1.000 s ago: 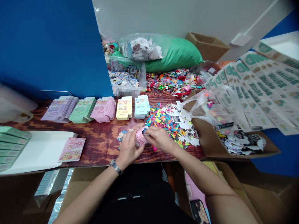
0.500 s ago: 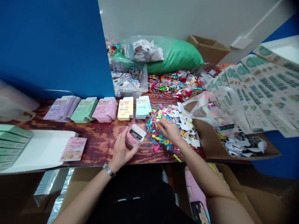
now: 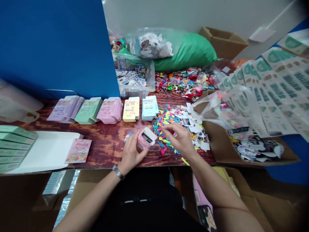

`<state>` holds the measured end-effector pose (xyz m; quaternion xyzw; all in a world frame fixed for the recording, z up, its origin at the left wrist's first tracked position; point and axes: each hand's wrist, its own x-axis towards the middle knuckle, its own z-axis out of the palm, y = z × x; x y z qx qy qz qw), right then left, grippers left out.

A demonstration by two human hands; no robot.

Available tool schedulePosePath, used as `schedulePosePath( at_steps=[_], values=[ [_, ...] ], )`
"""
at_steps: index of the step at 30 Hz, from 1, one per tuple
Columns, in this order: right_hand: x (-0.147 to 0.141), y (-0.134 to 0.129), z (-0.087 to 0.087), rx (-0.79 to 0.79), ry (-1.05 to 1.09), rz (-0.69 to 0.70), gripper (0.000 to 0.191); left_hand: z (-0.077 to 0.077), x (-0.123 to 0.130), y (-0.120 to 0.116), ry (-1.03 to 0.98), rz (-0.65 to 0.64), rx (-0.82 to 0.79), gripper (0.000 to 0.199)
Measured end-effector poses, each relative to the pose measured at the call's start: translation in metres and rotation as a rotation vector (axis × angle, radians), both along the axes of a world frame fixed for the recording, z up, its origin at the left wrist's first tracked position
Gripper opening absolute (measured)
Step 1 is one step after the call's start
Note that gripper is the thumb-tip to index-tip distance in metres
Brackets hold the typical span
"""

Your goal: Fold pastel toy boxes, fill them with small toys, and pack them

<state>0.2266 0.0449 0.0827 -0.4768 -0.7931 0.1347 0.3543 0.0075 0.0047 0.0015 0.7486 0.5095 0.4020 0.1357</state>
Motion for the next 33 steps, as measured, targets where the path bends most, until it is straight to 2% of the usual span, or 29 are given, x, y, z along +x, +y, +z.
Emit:
schedulePosePath(
  at_steps=[2, 6, 9, 12, 16, 21, 24, 26, 29, 33],
  values=[
    [-0.018, -0.009, 0.0, 0.068, -0.061, 0.093, 0.013, 0.0, 0.005, -0.001, 0.007, -0.023, -0.064, 0.072],
    [-0.037, -0.017, -0.014, 0.193, -0.273, 0.183, 0.016, 0.0, 0.006, -0.004, 0.003, -0.029, -0.11, 0.071],
    [-0.038, -0.017, -0.017, 0.206, -0.198, 0.212, 0.022, -0.003, 0.001, -0.004, 0.007, -0.014, -0.113, 0.069],
    [-0.035, -0.015, -0.014, 0.235, -0.121, 0.248, 0.021, -0.005, -0.004, -0.002, 0.005, 0.009, -0.111, 0.068],
    [-0.022, 0.004, -0.012, 0.203, -0.045, 0.222, 0.023, -0.005, -0.015, 0.004, 0.0, 0.064, -0.117, 0.072],
    [0.018, 0.064, -0.021, -0.007, -0.004, -0.016, 0.021, -0.009, -0.045, 0.015, 0.013, 0.175, -0.112, 0.075],
    [0.043, 0.114, -0.029, -0.151, -0.112, -0.18, 0.023, -0.023, -0.063, 0.018, 0.02, 0.227, -0.1, 0.079],
    [0.053, 0.15, -0.035, -0.201, -0.172, -0.235, 0.025, -0.036, -0.069, 0.019, 0.017, 0.257, -0.098, 0.081],
    [0.053, 0.206, -0.044, -0.244, -0.228, -0.256, 0.029, -0.052, -0.072, 0.017, 0.017, 0.309, -0.121, 0.082],
    [0.031, 0.273, -0.056, -0.315, -0.324, -0.252, 0.034, -0.061, -0.069, 0.013, -0.019, 0.376, -0.186, 0.082]
  ],
)
